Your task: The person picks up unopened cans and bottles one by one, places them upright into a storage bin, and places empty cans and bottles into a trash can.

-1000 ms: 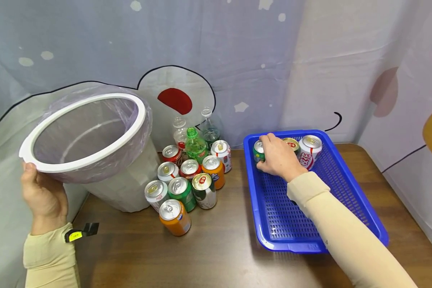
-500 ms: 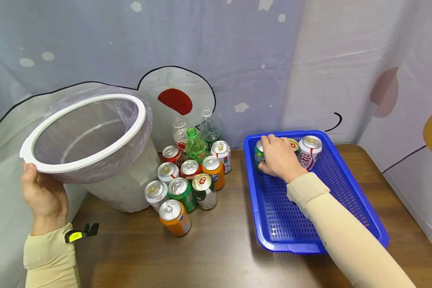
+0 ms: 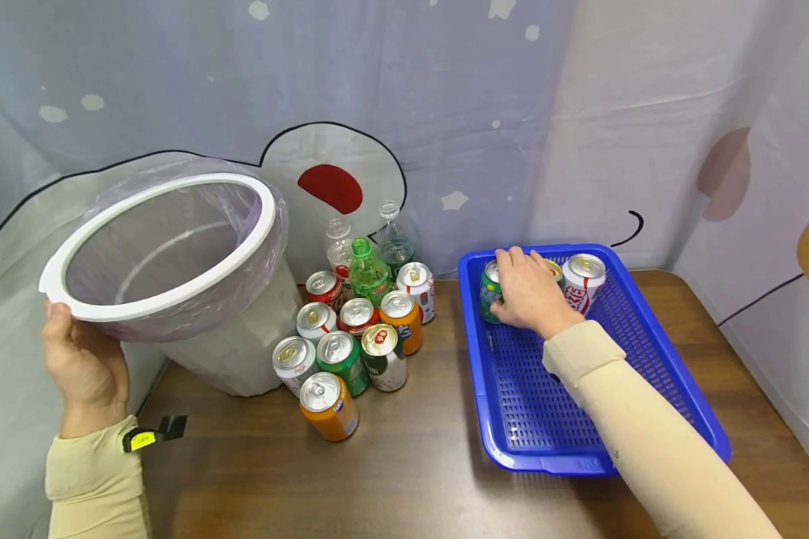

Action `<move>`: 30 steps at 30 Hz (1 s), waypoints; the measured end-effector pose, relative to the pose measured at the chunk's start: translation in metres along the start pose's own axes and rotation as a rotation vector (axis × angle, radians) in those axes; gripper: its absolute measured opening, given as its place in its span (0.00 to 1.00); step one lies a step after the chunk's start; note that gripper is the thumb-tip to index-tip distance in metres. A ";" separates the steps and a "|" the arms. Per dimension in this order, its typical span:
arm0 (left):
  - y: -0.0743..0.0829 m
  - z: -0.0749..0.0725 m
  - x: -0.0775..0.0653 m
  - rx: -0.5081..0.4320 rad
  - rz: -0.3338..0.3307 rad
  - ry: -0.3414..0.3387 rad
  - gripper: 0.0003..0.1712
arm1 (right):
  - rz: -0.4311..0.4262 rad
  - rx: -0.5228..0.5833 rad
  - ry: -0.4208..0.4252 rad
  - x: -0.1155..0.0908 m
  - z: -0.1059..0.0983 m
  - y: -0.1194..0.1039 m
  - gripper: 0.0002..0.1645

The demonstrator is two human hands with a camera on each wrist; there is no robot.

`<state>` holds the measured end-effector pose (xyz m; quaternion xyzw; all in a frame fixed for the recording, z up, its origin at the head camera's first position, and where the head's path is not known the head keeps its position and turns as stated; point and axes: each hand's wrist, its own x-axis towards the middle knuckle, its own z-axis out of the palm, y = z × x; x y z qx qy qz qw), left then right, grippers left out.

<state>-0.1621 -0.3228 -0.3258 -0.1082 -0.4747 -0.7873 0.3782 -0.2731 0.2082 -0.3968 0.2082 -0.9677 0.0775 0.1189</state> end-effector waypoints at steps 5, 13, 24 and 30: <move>0.000 0.000 0.000 0.001 -0.001 0.000 0.36 | -0.012 -0.002 0.004 -0.001 -0.005 -0.003 0.52; 0.000 0.000 0.000 0.004 -0.001 -0.003 0.35 | -0.009 0.019 -0.001 -0.005 -0.021 -0.018 0.49; 0.000 -0.001 0.000 -0.001 0.003 -0.011 0.35 | 0.063 0.116 -0.071 -0.023 -0.054 -0.063 0.47; 0.000 -0.001 0.000 0.003 0.001 -0.010 0.35 | 0.065 0.143 -0.094 -0.037 -0.061 -0.093 0.48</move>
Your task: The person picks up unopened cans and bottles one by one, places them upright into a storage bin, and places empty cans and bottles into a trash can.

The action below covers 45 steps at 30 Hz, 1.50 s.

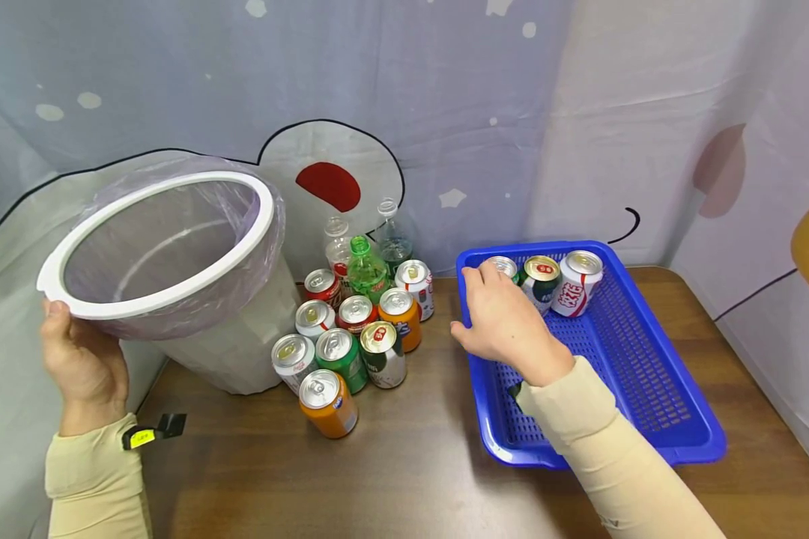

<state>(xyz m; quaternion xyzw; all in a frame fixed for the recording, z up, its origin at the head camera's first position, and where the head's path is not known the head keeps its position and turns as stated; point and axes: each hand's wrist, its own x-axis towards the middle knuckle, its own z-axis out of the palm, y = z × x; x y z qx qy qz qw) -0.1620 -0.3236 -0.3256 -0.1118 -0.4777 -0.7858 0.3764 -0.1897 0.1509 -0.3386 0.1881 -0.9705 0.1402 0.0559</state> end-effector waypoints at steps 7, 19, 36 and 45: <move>-0.001 0.000 0.000 -0.010 -0.001 0.002 0.35 | 0.017 0.051 0.027 -0.020 0.013 -0.033 0.52; 0.000 0.000 0.000 -0.024 -0.008 0.008 0.35 | 0.061 0.200 0.171 -0.044 0.036 -0.090 0.52; 0.000 0.001 -0.001 -0.015 -0.016 0.017 0.35 | 0.235 0.408 0.454 -0.013 0.114 -0.119 0.45; -0.001 0.001 -0.002 -0.014 -0.011 0.022 0.35 | 0.267 0.453 0.515 -0.003 0.140 -0.113 0.45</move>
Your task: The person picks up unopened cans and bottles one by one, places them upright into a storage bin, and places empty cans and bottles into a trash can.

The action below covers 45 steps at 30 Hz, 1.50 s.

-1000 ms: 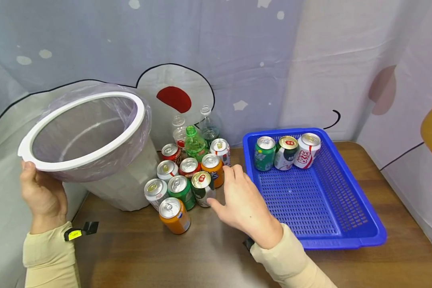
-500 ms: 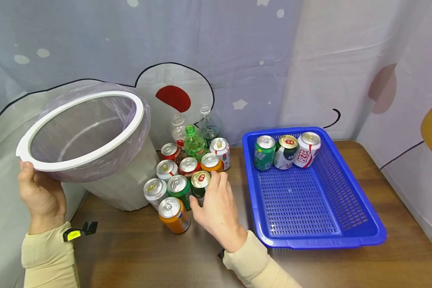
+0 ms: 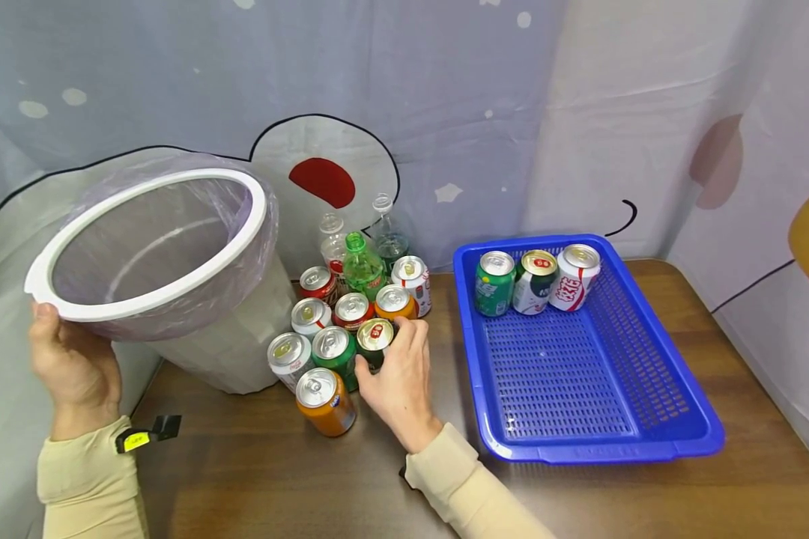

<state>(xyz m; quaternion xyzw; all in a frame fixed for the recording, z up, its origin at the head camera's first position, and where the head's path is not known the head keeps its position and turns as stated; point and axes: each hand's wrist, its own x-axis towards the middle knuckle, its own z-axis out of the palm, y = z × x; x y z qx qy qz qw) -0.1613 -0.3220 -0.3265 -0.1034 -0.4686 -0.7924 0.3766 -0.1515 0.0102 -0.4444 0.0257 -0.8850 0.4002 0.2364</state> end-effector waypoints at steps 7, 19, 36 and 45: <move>0.000 -0.001 -0.001 -0.005 -0.003 -0.001 0.35 | 0.004 0.002 -0.008 -0.001 0.004 0.004 0.44; 0.000 0.002 0.001 -0.006 -0.005 -0.025 0.36 | -0.005 -0.019 0.016 0.001 0.001 0.008 0.41; 0.002 0.001 0.001 0.010 0.001 -0.008 0.35 | -0.003 -0.041 -0.035 0.003 -0.006 0.006 0.41; 0.002 0.001 0.001 0.010 -0.001 -0.009 0.35 | -0.035 -0.047 -0.038 0.003 -0.008 0.008 0.40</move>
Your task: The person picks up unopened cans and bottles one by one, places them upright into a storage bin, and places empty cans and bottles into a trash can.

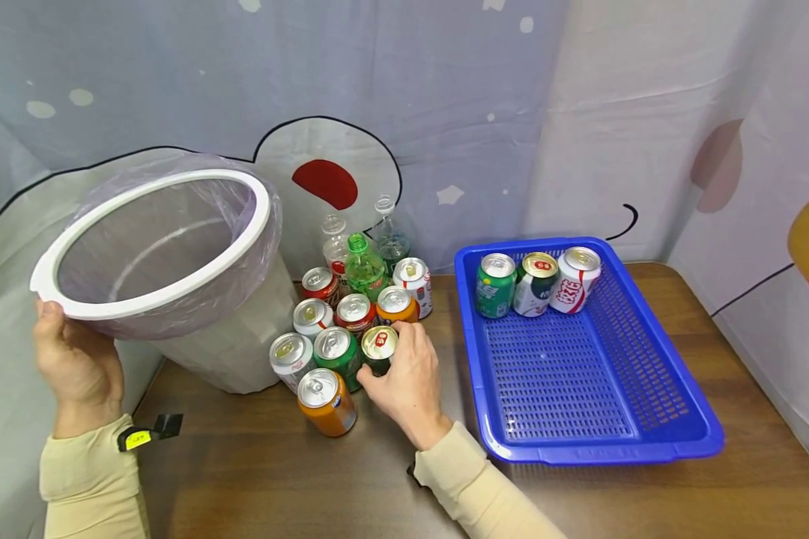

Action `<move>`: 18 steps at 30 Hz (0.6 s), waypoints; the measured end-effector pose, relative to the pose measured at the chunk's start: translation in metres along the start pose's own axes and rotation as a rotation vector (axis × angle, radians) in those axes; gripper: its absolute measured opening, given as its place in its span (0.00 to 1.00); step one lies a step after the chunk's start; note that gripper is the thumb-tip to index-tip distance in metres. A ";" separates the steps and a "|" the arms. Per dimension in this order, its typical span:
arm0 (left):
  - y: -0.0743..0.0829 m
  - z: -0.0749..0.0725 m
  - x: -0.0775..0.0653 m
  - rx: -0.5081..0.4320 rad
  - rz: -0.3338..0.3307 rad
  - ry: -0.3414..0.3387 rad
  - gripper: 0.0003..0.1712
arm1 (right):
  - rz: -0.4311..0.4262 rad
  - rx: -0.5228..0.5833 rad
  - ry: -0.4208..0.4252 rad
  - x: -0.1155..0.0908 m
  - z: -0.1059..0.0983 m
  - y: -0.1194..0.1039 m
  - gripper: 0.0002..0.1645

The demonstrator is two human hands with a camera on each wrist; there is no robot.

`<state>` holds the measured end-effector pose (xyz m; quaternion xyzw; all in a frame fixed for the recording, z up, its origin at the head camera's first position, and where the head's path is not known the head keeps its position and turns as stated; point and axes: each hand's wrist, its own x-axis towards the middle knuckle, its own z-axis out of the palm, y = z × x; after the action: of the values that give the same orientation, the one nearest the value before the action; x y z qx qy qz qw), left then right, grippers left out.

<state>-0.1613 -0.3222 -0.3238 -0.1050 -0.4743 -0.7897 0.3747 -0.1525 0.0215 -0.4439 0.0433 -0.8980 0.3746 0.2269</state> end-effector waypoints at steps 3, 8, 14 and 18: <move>0.000 -0.001 0.000 -0.001 0.000 0.004 0.35 | -0.009 -0.004 0.000 -0.002 -0.001 0.001 0.40; 0.000 0.000 0.000 -0.010 0.000 0.003 0.35 | -0.019 -0.015 -0.005 -0.003 -0.003 0.001 0.40; 0.000 -0.001 0.000 -0.011 -0.002 0.001 0.35 | -0.032 -0.021 -0.006 -0.005 -0.008 0.001 0.40; 0.000 -0.001 0.000 -0.007 -0.005 0.002 0.35 | -0.046 -0.017 -0.004 -0.007 -0.012 -0.001 0.40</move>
<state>-0.1612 -0.3229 -0.3247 -0.1044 -0.4717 -0.7923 0.3727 -0.1415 0.0281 -0.4390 0.0626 -0.9003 0.3617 0.2340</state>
